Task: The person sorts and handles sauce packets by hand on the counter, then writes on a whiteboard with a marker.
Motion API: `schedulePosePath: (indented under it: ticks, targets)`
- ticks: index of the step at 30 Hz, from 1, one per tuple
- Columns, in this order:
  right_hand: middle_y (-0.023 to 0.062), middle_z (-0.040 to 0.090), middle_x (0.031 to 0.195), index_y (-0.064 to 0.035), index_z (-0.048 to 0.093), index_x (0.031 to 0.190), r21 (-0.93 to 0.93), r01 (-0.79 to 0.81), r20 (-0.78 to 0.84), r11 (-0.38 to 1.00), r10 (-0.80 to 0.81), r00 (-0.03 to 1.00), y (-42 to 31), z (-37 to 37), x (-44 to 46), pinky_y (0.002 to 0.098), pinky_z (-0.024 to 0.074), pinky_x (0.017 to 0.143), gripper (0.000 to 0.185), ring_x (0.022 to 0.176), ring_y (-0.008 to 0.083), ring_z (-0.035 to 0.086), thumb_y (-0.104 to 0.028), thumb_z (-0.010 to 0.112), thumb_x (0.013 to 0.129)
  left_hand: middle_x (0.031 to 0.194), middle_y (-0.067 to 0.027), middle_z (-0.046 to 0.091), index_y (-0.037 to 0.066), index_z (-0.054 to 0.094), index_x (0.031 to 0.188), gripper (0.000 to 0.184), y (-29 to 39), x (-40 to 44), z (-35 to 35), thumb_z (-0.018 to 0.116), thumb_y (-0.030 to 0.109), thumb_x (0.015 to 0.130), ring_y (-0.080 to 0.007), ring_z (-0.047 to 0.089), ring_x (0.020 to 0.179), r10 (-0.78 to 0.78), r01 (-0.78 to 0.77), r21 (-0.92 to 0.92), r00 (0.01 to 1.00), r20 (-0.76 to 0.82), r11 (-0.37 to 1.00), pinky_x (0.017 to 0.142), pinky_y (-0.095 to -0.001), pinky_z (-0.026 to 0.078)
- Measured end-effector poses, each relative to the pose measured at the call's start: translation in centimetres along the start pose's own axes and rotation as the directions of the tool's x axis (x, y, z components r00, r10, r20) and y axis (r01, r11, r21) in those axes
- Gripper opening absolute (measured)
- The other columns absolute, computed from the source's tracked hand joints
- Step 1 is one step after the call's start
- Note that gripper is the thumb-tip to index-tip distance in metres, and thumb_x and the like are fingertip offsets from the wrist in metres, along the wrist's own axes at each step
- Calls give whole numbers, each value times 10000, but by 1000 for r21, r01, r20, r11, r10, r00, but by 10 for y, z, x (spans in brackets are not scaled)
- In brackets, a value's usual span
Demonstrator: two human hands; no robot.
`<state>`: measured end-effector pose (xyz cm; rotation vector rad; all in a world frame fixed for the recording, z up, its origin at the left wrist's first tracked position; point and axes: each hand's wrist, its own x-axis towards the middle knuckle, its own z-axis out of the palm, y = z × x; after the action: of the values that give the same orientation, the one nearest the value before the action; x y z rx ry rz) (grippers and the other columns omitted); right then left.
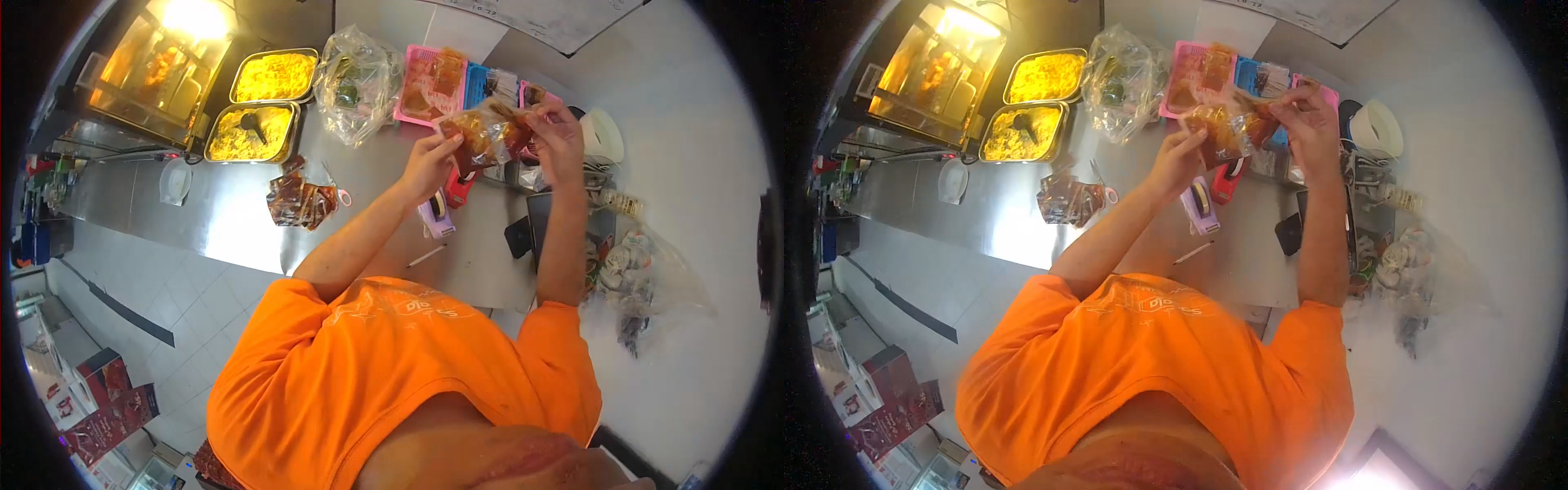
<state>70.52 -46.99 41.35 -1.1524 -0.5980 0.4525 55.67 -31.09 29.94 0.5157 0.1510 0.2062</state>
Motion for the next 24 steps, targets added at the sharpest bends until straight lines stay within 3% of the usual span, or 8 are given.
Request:
schedulePosePath:
  ticks: [3,4,7,12,14,20,23,24]
  targets:
    - [26,668,916,-36,659,917,-396,176,-267,901,-297,917,29,39,-33,281,534,801,119,870,155,665,50,717,858,1083,-57,712,-14,695,1147,273,16,-49,-17,662,191,969,-123,636,990,113,-50,400,984,-135,915,910,-312,477]
    - [43,689,862,-38,665,912,-527,125,-319,841,-332,888,39,53,-44,295,543,783,106,819,196,683,45,702,857,1023,-59,725,-22,717,1086,242,20,-65,-9,663,183,969,-109,637,914,195,-129,362,969,-152,923,862,-293,490]
    - [88,703,910,-21,668,924,-943,230,24,240,-640,768,53,104,-77,335,559,785,114,854,246,698,45,695,836,1008,-52,720,-29,707,1103,246,18,-93,-24,659,173,972,-98,627,852,183,-77,407,956,-230,910,813,-271,495]
    - [118,703,1039,-9,672,952,-790,612,527,44,-463,713,59,164,-109,431,549,908,179,990,259,689,43,691,782,980,-24,702,31,677,1157,261,33,-124,-20,620,234,1003,-86,617,810,120,-44,260,952,-282,965,781,-264,496]
    - [117,698,1085,-10,675,960,-720,690,626,76,-357,693,61,174,-117,465,516,1012,203,1030,241,679,45,687,765,978,-12,691,52,674,1134,250,40,-128,-25,600,258,1015,-85,619,825,126,-39,279,945,-302,960,779,-267,496]
    - [84,702,1070,-17,681,976,-716,685,633,132,-290,718,74,167,-138,474,477,1083,237,986,226,696,41,712,749,958,-24,692,24,685,1098,205,50,-128,-37,569,179,1030,-97,629,800,168,-107,286,966,-197,952,737,-261,505]
    - [70,706,1057,-32,683,983,-754,642,596,140,-265,758,83,151,-141,487,468,1091,249,965,220,701,38,725,747,1001,-23,694,6,677,1140,243,48,-126,-39,545,186,1042,-98,633,866,54,-55,3,987,-151,999,802,-265,502]
    - [69,708,1056,-33,683,984,-743,644,595,183,-261,761,78,151,-143,480,470,1086,249,947,228,703,28,735,748,1010,-24,696,-4,673,1154,259,48,-126,-32,545,192,1044,-98,634,886,134,-114,166,985,-111,979,820,-266,500]
